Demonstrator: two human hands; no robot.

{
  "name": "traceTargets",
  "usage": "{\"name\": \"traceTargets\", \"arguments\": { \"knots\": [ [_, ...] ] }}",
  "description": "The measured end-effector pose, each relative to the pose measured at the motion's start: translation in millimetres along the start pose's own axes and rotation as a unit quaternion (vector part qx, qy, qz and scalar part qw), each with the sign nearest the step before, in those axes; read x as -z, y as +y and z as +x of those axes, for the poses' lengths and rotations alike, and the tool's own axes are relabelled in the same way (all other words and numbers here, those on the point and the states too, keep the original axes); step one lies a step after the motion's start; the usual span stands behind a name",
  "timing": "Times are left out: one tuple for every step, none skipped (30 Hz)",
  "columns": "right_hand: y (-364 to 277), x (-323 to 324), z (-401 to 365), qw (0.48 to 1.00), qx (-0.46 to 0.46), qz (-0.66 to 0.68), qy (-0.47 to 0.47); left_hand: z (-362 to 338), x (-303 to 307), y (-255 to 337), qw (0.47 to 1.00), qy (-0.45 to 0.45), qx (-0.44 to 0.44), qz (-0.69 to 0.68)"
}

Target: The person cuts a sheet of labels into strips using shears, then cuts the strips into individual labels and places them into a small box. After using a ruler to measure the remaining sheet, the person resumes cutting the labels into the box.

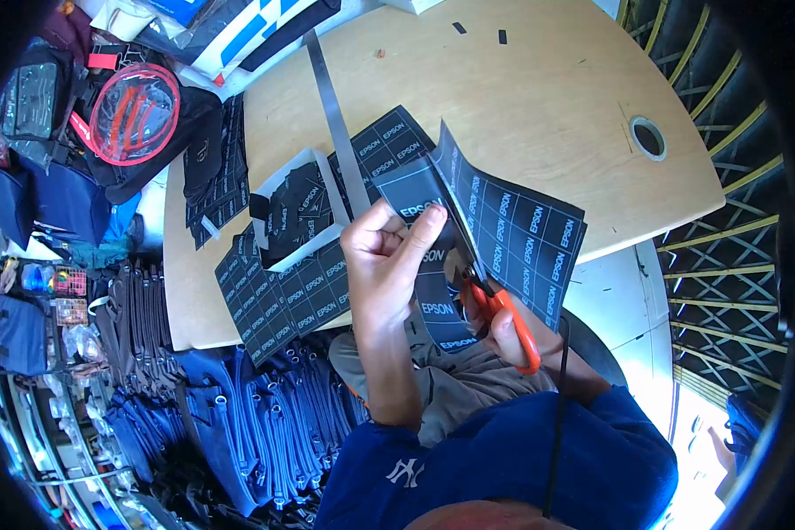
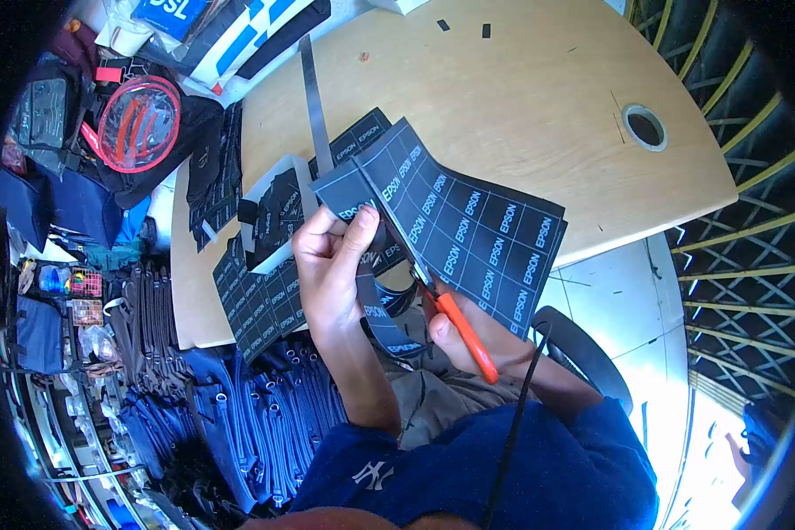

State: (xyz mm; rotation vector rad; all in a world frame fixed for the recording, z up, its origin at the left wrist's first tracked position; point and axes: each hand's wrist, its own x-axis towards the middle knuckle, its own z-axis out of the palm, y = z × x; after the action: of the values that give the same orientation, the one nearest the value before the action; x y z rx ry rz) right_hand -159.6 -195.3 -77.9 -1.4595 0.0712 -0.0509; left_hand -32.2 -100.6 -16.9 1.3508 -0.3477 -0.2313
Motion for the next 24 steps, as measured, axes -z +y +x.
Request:
{"name": "traceTargets", "arguments": {
  "knots": [
    [-3.5,1.0,2.0,1.0,0.0,-0.017,-0.005,0.1,4.5,-4.3,1.0,-0.015,-0.01,0.0],
    [-6.2,1.9,3.8,0.999,0.0,-0.033,-0.009,0.1,7.1,-6.8,0.999,-0.03,-0.02,0.0],
    [-8.7,2.5,4.9,0.999,-0.001,-0.032,-0.008,0.9,5.3,-4.4,1.0,-0.026,-0.013,0.003],
    [-11.0,3.2,6.2,0.997,0.025,-0.069,-0.008,1.6,7.7,-5.7,1.0,-0.027,-0.012,0.004],
    [-12.9,3.3,7.2,0.993,0.05,-0.105,-0.009,2.9,12.0,-7.8,0.999,-0.042,-0.009,0.017],
    [-14.7,2.7,7.7,0.993,0.051,-0.105,-0.009,3.7,13.9,-7.9,0.998,-0.056,-0.006,0.03],
    [-16.3,2.1,8.4,0.997,0.038,-0.064,-0.017,4.4,11.3,-7.2,0.998,-0.056,-0.007,0.03],
    [-17.7,1.3,9.6,0.999,0.026,-0.024,-0.025,6.1,5.4,-4.7,0.999,-0.039,-0.006,0.02],
    [-17.0,-0.4,11.0,0.999,0.027,-0.024,-0.024,8.2,1.8,-3.1,1.0,-0.023,-0.004,0.009],
    [-15.0,-2.7,12.5,0.999,0.012,0.021,-0.023,11.4,3.9,-4.7,1.0,-0.023,-0.005,0.009],
    [-14.6,-4.6,13.8,0.998,-0.004,0.066,-0.022,15.3,5.9,-4.3,0.999,-0.034,0.0,0.01],
    [-19.3,-4.6,15.4,0.998,-0.003,0.064,-0.022,17.7,5.5,-1.6,0.999,-0.045,0.004,0.01],
    [-27.2,-3.5,17.7,0.996,-0.06,0.071,-0.013,15.8,1.5,2.4,0.999,-0.027,0.029,-0.011],
    [-32.8,-3.8,21.1,0.99,-0.119,0.078,-0.006,22.7,4.7,1.0,0.999,-0.024,0.029,0.002],
    [-31.3,-8.5,27.9,0.992,-0.095,0.079,0.037,27.1,4.6,0.7,0.999,-0.013,0.04,0.004],
    [-30.4,-6.7,32.9,0.992,-0.096,0.077,0.033,32.0,3.4,3.0,0.999,-0.001,0.05,0.006],
    [-30.8,-3.8,39.4,0.992,-0.093,0.065,0.045,41.3,16.1,-7.0,0.999,-0.028,0.034,0.031],
    [-31.6,-1.2,45.7,0.993,-0.09,0.053,0.057,45.8,17.9,-7.6,0.999,-0.025,0.044,0.017],
    [-33.4,-0.7,52.5,0.989,-0.093,0.076,0.09,50.7,21.0,-8.6,0.999,-0.02,0.041,0.02],
    [-35.0,-1.2,58.7,0.983,-0.096,0.1,0.124,54.7,24.4,-9.6,0.999,-0.015,0.037,0.024],
    [-34.3,0.0,62.7,0.977,-0.098,0.144,0.124,56.8,28.0,-11.1,0.999,-0.011,0.032,0.024],
    [-34.2,0.4,64.9,0.969,-0.101,0.189,0.123,58.0,31.9,-12.7,0.999,-0.003,0.029,0.017],
    [-36.2,-2.3,63.8,0.967,-0.096,0.199,0.125,57.7,34.0,-11.6,1.0,0.006,0.025,0.009],
    [-35.6,-4.8,62.6,0.969,-0.094,0.196,0.118,56.3,34.1,-10.1,1.0,0.011,0.02,0.008]
  ]
}}
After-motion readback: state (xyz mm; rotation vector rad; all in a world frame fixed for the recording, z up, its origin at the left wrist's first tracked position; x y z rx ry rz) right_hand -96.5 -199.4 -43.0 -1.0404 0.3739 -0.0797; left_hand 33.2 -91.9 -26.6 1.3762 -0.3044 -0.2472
